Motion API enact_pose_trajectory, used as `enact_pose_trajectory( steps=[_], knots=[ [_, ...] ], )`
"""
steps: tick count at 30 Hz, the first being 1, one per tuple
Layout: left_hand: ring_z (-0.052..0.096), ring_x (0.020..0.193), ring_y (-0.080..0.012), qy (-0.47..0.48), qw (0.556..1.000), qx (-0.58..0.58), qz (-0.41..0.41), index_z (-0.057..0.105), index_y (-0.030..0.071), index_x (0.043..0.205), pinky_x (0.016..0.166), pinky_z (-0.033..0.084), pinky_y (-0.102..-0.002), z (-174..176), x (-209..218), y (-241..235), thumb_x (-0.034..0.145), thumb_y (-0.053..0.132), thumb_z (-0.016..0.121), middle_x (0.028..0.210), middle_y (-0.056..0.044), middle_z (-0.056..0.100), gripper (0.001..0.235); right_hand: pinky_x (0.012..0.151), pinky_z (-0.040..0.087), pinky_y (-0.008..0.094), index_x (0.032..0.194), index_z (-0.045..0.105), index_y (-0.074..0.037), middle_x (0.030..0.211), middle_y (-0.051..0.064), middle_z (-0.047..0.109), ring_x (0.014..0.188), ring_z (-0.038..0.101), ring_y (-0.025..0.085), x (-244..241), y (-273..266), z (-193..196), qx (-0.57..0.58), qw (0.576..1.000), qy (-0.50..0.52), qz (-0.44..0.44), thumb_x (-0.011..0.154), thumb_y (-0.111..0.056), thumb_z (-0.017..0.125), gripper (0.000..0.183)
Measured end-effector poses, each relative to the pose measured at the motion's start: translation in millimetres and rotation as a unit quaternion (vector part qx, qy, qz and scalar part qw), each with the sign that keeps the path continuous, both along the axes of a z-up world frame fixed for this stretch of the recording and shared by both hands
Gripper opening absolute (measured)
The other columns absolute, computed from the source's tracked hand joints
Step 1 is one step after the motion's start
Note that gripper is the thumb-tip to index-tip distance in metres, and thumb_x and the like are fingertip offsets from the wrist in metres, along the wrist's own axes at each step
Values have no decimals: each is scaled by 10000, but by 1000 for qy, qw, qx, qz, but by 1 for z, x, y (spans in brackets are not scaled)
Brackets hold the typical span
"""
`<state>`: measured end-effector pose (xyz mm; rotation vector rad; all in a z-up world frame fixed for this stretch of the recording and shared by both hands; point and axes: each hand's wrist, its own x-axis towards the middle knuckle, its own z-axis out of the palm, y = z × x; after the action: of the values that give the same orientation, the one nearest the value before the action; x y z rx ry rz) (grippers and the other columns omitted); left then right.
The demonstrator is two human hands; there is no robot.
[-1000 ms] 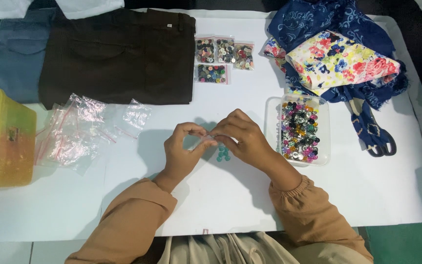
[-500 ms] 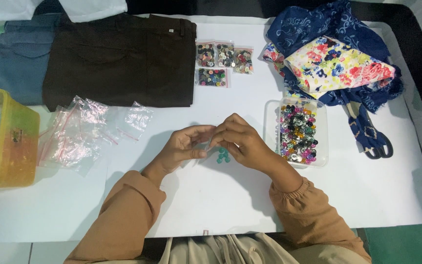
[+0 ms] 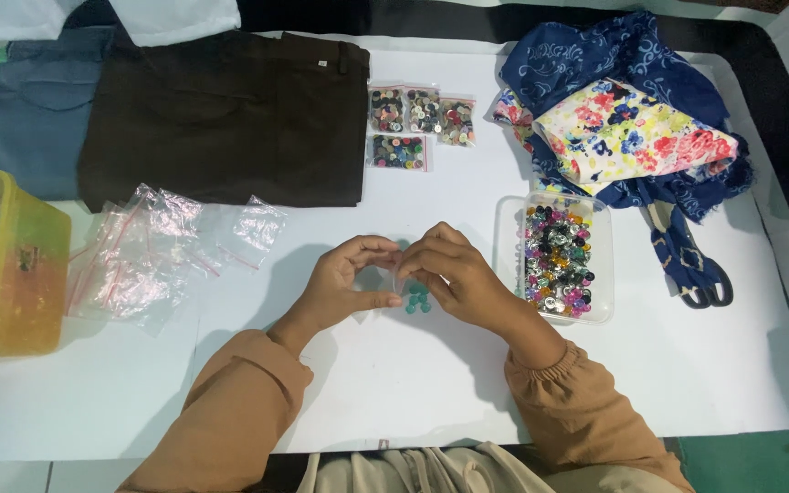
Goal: The person sorts colorful buttons from a container onto a table and then places them into small plastic bags. The person handles yellow and green buttons, arranging them on the table before bagging them.
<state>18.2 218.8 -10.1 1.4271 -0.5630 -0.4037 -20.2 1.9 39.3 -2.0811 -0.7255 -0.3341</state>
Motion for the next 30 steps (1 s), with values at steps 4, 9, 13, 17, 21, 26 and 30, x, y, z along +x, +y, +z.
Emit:
enact_pose_trajectory(
  steps=[4,9,13,17,21,26,30],
  knots=[
    [697,1086,-184,-3,999,-25,22,637,29,1247,1059,505,-365,-3,-1,-3,688,92,942,1154,-133,759,641,800,496,370,954,766,-126,914,50,760,862,622,258,3,-5,9,35,999,15,2,887,31,701,183],
    [707,1020,-170,-26,995,-43,87,621,6,1181,1011,527,-341,5,0,0,728,49,914,1103,-147,753,542,735,577,417,933,756,-24,904,149,753,809,703,312,5,-22,8,-45,992,113,-44,842,92,713,154],
    [729,1009,-191,-48,993,-34,106,601,7,1149,995,539,-343,9,0,2,748,47,901,1092,-156,755,502,740,620,419,991,775,11,955,199,753,824,742,320,4,-20,1,-131,971,199,-33,826,95,704,198],
    [749,965,-218,-84,987,-57,127,578,0,1103,964,568,-369,12,-1,0,761,16,885,1091,-182,750,460,756,629,374,1028,777,14,953,184,739,851,741,286,7,-12,5,-196,951,238,-31,848,70,697,204],
    [763,962,-256,-130,979,-58,144,564,-12,1087,945,577,-384,10,-1,-1,768,31,886,1099,-204,747,456,740,628,334,1023,776,3,936,165,741,846,741,258,10,-14,-1,-234,941,242,-41,851,41,715,186],
    [770,946,-257,-161,974,-46,154,568,-7,1079,934,582,-375,14,-4,-3,763,45,892,1089,-187,754,455,765,630,347,1065,775,-13,966,157,744,877,738,255,5,-16,9,-187,946,263,-16,852,9,730,218],
    [774,941,-272,-196,968,-12,154,580,-7,1073,922,586,-386,15,-4,-3,748,35,892,1094,-183,755,452,755,629,334,1095,773,-36,971,131,731,872,723,230,5,-8,9,-191,949,252,5,855,-17,727,245]
  ],
)
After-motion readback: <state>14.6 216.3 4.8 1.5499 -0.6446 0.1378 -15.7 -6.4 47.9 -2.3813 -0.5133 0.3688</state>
